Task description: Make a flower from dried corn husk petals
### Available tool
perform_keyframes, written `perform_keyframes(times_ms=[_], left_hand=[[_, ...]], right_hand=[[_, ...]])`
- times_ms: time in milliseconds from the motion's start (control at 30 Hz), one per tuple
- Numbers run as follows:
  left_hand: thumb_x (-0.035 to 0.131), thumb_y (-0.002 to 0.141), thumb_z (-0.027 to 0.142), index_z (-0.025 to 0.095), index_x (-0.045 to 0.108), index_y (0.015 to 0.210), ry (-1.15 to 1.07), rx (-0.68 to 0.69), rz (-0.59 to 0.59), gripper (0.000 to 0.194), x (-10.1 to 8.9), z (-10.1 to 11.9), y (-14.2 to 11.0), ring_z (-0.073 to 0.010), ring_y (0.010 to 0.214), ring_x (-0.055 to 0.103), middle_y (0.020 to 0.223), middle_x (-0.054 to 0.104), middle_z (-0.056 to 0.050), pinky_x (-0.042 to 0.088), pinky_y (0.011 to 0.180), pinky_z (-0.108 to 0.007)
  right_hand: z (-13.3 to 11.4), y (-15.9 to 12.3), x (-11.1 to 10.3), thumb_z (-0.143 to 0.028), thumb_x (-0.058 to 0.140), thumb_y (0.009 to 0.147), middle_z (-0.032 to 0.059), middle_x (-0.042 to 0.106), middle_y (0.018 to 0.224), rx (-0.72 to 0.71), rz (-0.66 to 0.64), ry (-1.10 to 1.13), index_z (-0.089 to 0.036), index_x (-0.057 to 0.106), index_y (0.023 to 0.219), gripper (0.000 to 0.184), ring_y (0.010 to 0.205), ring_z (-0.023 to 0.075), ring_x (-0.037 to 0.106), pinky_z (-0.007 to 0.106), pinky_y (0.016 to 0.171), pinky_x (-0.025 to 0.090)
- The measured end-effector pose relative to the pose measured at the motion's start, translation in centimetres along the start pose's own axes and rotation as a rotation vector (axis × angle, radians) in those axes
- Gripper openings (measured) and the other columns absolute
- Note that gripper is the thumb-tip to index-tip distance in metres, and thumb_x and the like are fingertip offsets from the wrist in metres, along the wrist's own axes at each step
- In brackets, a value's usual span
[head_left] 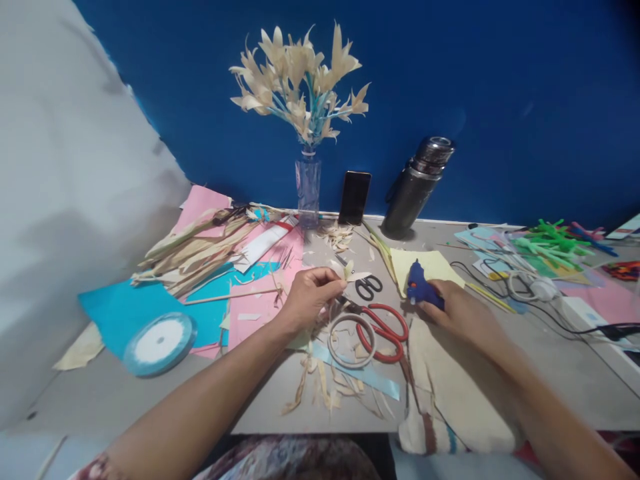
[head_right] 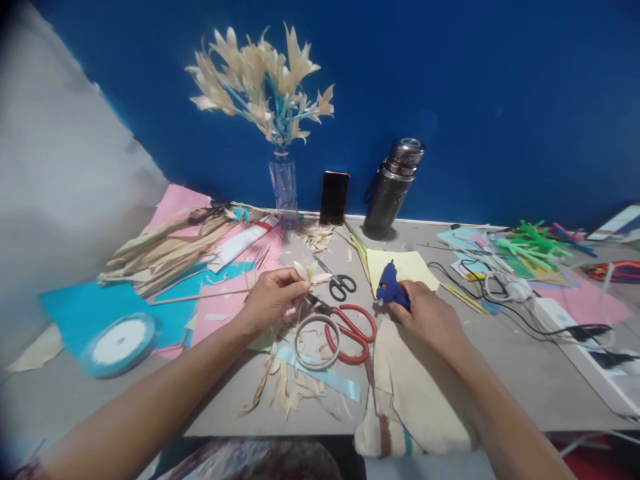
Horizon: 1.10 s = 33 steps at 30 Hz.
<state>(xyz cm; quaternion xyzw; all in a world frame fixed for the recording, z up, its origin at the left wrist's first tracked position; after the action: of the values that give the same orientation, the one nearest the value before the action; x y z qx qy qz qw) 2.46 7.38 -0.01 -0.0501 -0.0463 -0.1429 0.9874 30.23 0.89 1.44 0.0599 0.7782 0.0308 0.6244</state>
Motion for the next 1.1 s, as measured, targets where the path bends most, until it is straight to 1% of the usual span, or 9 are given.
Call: perform_keyframes(times_ms=[133, 200, 300, 367, 433, 633, 767, 933, 1100], left_hand=[[0.075, 0.071, 0.029, 0.014, 0.064, 0.062, 0.032, 0.025, 0.010, 0.020, -0.1, 0.0, 0.0, -0.0073, 0.048, 0.047, 0.051, 0.055, 0.003, 0.035, 0.049, -0.019], [0.076, 0.070, 0.028, 0.014, 0.065, 0.063, 0.049, 0.037, 0.011, 0.019, 0.0, 0.1, 0.0, -0.0074, 0.049, 0.047, 0.053, 0.055, 0.003, 0.035, 0.048, -0.019], [0.076, 0.070, 0.028, 0.015, 0.066, 0.065, 0.066, 0.038, 0.000, 0.017, 0.2, 0.3, -0.2, -0.0075, 0.048, 0.047, 0.055, 0.057, 0.003, 0.034, 0.045, -0.019], [0.076, 0.070, 0.029, 0.015, 0.067, 0.065, 0.072, 0.027, -0.011, 0.017, 0.3, 0.4, -0.4, -0.0075, 0.045, 0.046, 0.054, 0.057, 0.003, 0.033, 0.043, -0.020], [0.076, 0.069, 0.029, 0.015, 0.067, 0.065, 0.074, 0.014, -0.023, 0.017, 0.4, 0.4, -0.5, -0.0077, 0.043, 0.046, 0.051, 0.056, 0.003, 0.032, 0.041, -0.020], [0.078, 0.067, 0.029, 0.015, 0.072, 0.066, 0.046, -0.004, -0.029, 0.015, 0.3, 0.1, -0.3, -0.0080, 0.040, 0.045, 0.047, 0.055, 0.003, 0.030, 0.038, -0.020], [0.077, 0.068, 0.028, 0.015, 0.075, 0.068, 0.059, 0.003, -0.012, 0.013, 0.1, -0.3, -0.1, -0.0084, 0.041, 0.045, 0.048, 0.057, 0.002, 0.032, 0.039, -0.020], [0.078, 0.067, 0.025, 0.015, 0.077, 0.076, 0.031, 0.000, -0.005, 0.013, 0.1, -0.4, -0.1, -0.0104, 0.050, 0.053, 0.064, 0.067, -0.002, 0.037, 0.043, -0.020], [0.078, 0.067, 0.025, 0.015, 0.077, 0.074, 0.013, -0.011, -0.022, 0.012, 0.4, -0.4, -0.2, -0.0096, 0.049, 0.051, 0.061, 0.066, -0.002, 0.036, 0.042, -0.020]], right_hand=[[-2.5, -0.1, -0.7, -0.030, 0.061, 0.085, 0.0170, 0.066, 0.118, -0.079, 0.023, -0.032, -0.017, 0.070, 0.103, 0.024, 0.103, 0.0328, 0.062, 0.041, 0.082, 0.046], [-5.0, 0.1, -1.3, -0.037, 0.059, 0.088, 0.0119, 0.070, 0.108, -0.076, -0.029, 0.201, -0.020, 0.070, 0.104, 0.026, 0.096, 0.0285, 0.064, 0.038, 0.080, 0.048], [-9.3, 0.7, -0.9, -0.045, 0.057, 0.090, 0.0064, 0.074, 0.095, -0.025, -0.217, 0.686, -0.020, 0.071, 0.101, 0.031, 0.077, 0.0201, 0.067, 0.030, 0.068, 0.050], [-11.6, 1.4, -1.2, -0.045, 0.058, 0.089, 0.0037, 0.072, 0.078, -0.053, -0.197, 0.780, -0.017, 0.072, 0.086, 0.031, 0.068, 0.0168, 0.063, 0.026, 0.061, 0.047], [-12.8, 2.1, -1.1, -0.044, 0.057, 0.089, 0.0021, 0.068, 0.069, -0.060, -0.159, 0.836, -0.017, 0.071, 0.078, 0.033, 0.060, 0.0144, 0.058, 0.025, 0.056, 0.043], [-12.2, 2.6, 0.0, -0.041, 0.060, 0.086, 0.0015, 0.066, 0.063, 0.012, -0.066, 0.910, -0.017, 0.070, 0.071, 0.031, 0.054, 0.0132, 0.054, 0.023, 0.050, 0.040], [-11.9, 2.6, 0.8, -0.042, 0.060, 0.087, 0.0018, 0.066, 0.062, 0.019, -0.049, 0.930, -0.017, 0.071, 0.073, 0.030, 0.052, 0.0135, 0.054, 0.024, 0.050, 0.042], [-12.1, 2.6, 1.0, -0.041, 0.059, 0.087, 0.0018, 0.068, 0.064, -0.002, -0.043, 0.937, -0.017, 0.070, 0.072, 0.030, 0.049, 0.0122, 0.052, 0.024, 0.050, 0.042], [-12.2, 2.7, 1.0, -0.040, 0.059, 0.087, 0.0020, 0.069, 0.066, -0.012, -0.047, 0.943, -0.017, 0.070, 0.072, 0.030, 0.050, 0.0119, 0.053, 0.023, 0.050, 0.043]])
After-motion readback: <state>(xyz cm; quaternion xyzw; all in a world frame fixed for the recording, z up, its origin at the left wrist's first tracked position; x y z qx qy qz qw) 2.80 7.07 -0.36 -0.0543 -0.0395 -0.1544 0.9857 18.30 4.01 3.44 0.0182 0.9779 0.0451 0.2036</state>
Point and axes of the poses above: each hand's wrist, its own y-axis towards the middle knuckle, its own x-axis out of the palm, z = x × y, the point moved 8 cm from there along y, towards the middle knuckle
